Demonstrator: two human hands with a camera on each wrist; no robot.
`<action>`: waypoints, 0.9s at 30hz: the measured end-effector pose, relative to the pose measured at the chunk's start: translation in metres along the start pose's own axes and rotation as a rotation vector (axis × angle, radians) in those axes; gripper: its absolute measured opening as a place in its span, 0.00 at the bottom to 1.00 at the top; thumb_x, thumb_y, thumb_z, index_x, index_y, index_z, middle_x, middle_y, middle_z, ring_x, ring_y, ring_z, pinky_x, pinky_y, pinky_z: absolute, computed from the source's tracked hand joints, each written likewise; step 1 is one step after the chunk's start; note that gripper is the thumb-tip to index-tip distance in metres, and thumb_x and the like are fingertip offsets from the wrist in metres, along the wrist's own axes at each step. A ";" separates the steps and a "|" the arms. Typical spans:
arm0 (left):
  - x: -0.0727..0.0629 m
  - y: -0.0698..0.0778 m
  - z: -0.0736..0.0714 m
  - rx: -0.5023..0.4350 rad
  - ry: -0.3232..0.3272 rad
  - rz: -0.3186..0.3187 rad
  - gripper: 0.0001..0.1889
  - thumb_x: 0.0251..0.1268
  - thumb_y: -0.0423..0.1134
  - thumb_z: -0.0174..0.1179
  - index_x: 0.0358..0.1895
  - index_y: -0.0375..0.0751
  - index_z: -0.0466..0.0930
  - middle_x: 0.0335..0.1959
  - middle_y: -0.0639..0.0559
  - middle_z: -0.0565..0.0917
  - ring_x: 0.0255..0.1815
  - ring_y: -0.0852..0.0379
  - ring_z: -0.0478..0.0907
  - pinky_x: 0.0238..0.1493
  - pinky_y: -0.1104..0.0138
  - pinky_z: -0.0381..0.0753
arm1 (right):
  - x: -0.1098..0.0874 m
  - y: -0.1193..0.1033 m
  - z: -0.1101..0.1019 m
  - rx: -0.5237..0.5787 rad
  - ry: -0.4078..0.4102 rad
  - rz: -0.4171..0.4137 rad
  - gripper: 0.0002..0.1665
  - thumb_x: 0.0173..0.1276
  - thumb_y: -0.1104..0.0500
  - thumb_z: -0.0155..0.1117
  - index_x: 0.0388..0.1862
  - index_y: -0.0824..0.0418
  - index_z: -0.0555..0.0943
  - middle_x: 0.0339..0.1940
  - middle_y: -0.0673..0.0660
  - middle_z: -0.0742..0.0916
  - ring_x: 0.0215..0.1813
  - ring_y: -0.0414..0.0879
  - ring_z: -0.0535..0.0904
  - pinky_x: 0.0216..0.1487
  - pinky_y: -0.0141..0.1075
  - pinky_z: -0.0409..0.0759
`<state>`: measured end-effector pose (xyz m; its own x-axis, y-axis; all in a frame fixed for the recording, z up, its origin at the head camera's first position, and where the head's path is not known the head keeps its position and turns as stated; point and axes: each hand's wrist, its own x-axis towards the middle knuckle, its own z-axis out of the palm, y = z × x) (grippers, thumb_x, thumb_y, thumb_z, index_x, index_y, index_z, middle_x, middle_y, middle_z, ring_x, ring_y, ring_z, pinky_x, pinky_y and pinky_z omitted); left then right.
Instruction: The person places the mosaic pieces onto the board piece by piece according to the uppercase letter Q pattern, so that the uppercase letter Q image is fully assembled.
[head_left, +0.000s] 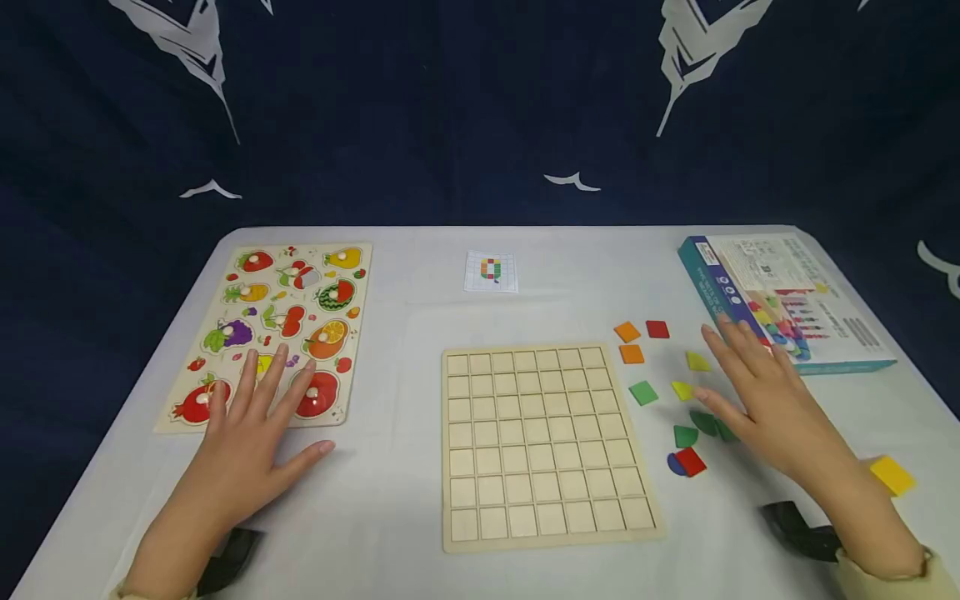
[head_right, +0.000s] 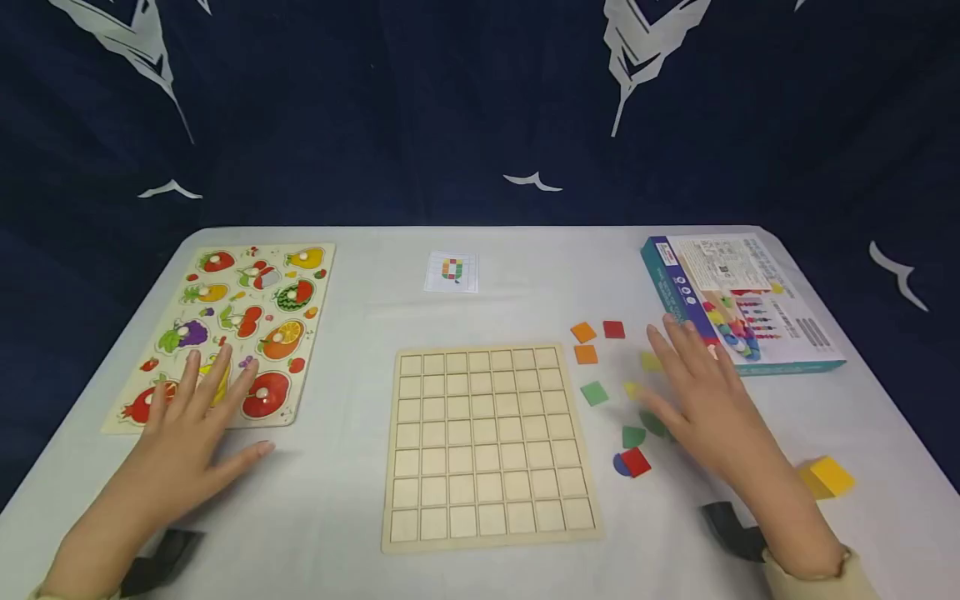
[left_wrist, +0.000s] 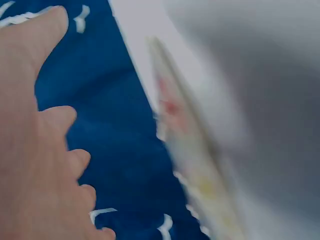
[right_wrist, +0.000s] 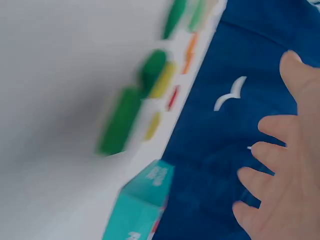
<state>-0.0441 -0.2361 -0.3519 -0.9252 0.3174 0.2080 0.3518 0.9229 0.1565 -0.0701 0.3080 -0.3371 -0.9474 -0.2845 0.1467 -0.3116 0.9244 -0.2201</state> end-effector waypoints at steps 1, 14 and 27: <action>0.003 0.005 -0.005 -0.032 0.015 0.018 0.52 0.47 0.59 0.67 0.75 0.52 0.47 0.75 0.45 0.41 0.73 0.40 0.31 0.63 0.40 0.27 | 0.000 -0.003 -0.004 0.050 0.018 0.015 0.46 0.67 0.49 0.60 0.76 0.54 0.48 0.75 0.63 0.52 0.72 0.63 0.44 0.61 0.66 0.46; 0.018 0.064 0.018 -0.727 -0.240 0.103 0.47 0.51 0.43 0.71 0.73 0.54 0.53 0.73 0.56 0.55 0.71 0.57 0.50 0.63 0.52 0.58 | -0.013 -0.012 0.007 0.392 0.073 0.156 0.14 0.63 0.61 0.66 0.48 0.61 0.83 0.42 0.56 0.85 0.38 0.32 0.72 0.35 0.21 0.71; 0.013 0.082 0.062 -0.563 -0.412 0.259 0.55 0.45 0.65 0.66 0.75 0.56 0.43 0.75 0.55 0.39 0.73 0.55 0.29 0.68 0.54 0.36 | -0.022 -0.003 0.041 0.263 -0.019 0.189 0.18 0.46 0.64 0.76 0.40 0.59 0.86 0.33 0.51 0.79 0.26 0.41 0.68 0.22 0.29 0.69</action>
<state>-0.0360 -0.1424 -0.3959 -0.7420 0.6680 -0.0566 0.4833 0.5914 0.6455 -0.0510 0.3008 -0.3795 -0.9907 -0.1213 0.0623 -0.1363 0.8644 -0.4840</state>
